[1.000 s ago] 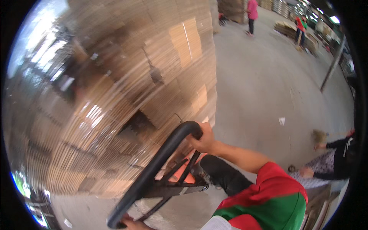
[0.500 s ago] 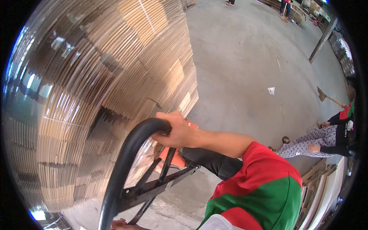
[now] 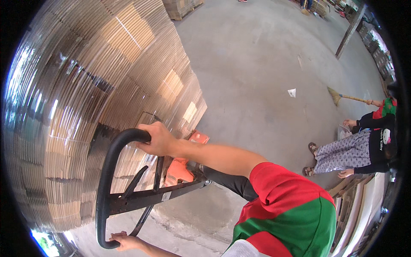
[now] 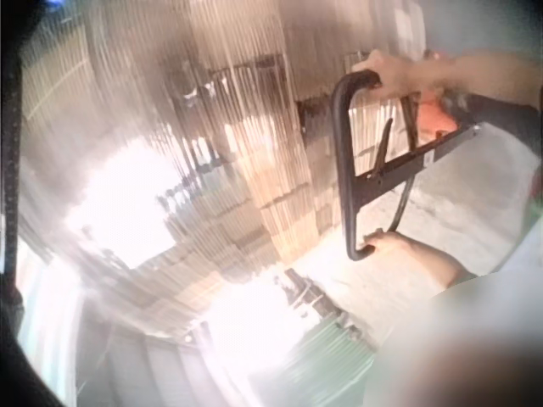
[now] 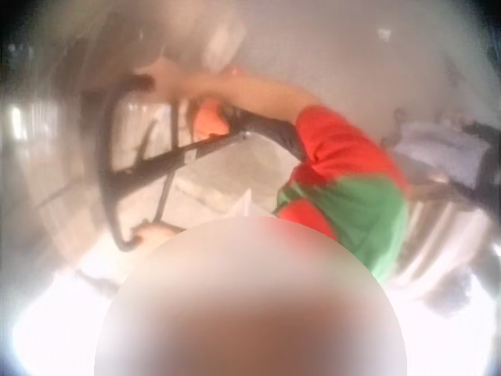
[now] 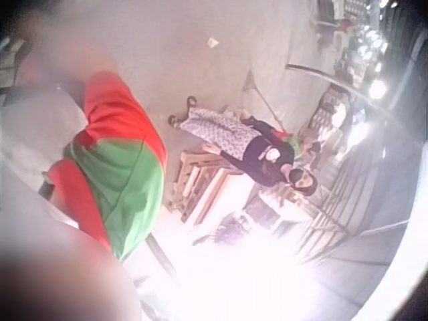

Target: The person uses a manual pallet jack to move a large wrapped pallet of cardboard sheets across a warehouse floor, then returns to transport a stack of flat cardboard pieces. The person positions the jack forks, lifts the load, and pulls the jack through the aisle while other workers sweep nearby.

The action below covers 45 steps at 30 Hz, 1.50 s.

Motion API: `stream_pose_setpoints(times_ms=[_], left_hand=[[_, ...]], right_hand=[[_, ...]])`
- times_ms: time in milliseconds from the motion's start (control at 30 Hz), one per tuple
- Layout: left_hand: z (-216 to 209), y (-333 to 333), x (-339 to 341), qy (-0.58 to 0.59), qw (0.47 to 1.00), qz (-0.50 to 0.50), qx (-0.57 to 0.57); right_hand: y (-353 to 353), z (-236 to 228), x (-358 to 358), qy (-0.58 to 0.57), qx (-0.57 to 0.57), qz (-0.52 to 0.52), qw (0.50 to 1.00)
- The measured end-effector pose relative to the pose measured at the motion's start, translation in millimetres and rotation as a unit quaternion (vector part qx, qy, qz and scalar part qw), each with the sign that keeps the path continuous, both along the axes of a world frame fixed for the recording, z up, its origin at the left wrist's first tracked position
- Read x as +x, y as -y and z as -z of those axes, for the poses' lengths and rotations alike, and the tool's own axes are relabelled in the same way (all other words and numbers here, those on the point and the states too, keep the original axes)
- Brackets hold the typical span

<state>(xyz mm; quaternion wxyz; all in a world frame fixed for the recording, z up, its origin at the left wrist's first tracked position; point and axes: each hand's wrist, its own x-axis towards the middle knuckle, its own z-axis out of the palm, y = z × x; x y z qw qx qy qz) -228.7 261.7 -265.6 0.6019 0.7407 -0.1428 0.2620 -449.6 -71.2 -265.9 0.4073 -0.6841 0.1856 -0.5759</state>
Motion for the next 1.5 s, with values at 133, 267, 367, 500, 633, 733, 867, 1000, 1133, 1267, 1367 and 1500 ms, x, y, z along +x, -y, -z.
stream_pose_setpoints(times_ms=[133,267,367,500,633,733,867,1000,1133,1267,1367,1500], left_hand=[[12,-12,17,0.008,0.995,-0.053,0.081],[18,-20,16,-0.073,0.990,-0.108,0.059],[21,-27,8,-0.027,0.990,-0.106,0.094],[29,-30,8,-0.040,0.999,0.009,0.020],[36,-21,21,-0.046,0.999,0.012,0.017],[41,-14,25,-0.052,0.998,0.008,0.029],[38,-11,19,-0.051,0.999,0.006,0.014],[36,-9,12,-0.044,0.999,0.005,0.020],[37,-7,8,-0.044,0.999,-0.001,0.022],[39,-8,4,-0.043,0.999,-0.009,0.019],[41,-12,1,-0.039,0.999,-0.015,0.014],[42,-20,0,-0.034,0.999,-0.018,0.010]], right_hand=[[2,1,-2,-0.014,0.004,-0.005,1.000],[3,1,-5,-0.012,-0.035,0.004,0.999],[0,1,-8,-0.017,-0.010,-0.006,1.000],[-2,-4,-10,-0.041,0.017,0.003,0.999],[-1,-8,-8,-0.028,0.006,0.005,1.000],[-2,-6,-6,-0.035,0.041,-0.007,0.998],[-4,-6,-7,-0.022,0.017,0.000,1.000],[-1,-7,-11,-0.024,0.029,-0.035,0.999],[2,-6,-13,-0.009,0.026,-0.057,0.998],[3,-1,-14,0.012,0.009,-0.061,0.998],[3,4,-12,0.012,-0.010,-0.039,0.999],[3,8,-10,0.035,-0.025,-0.025,0.999]])
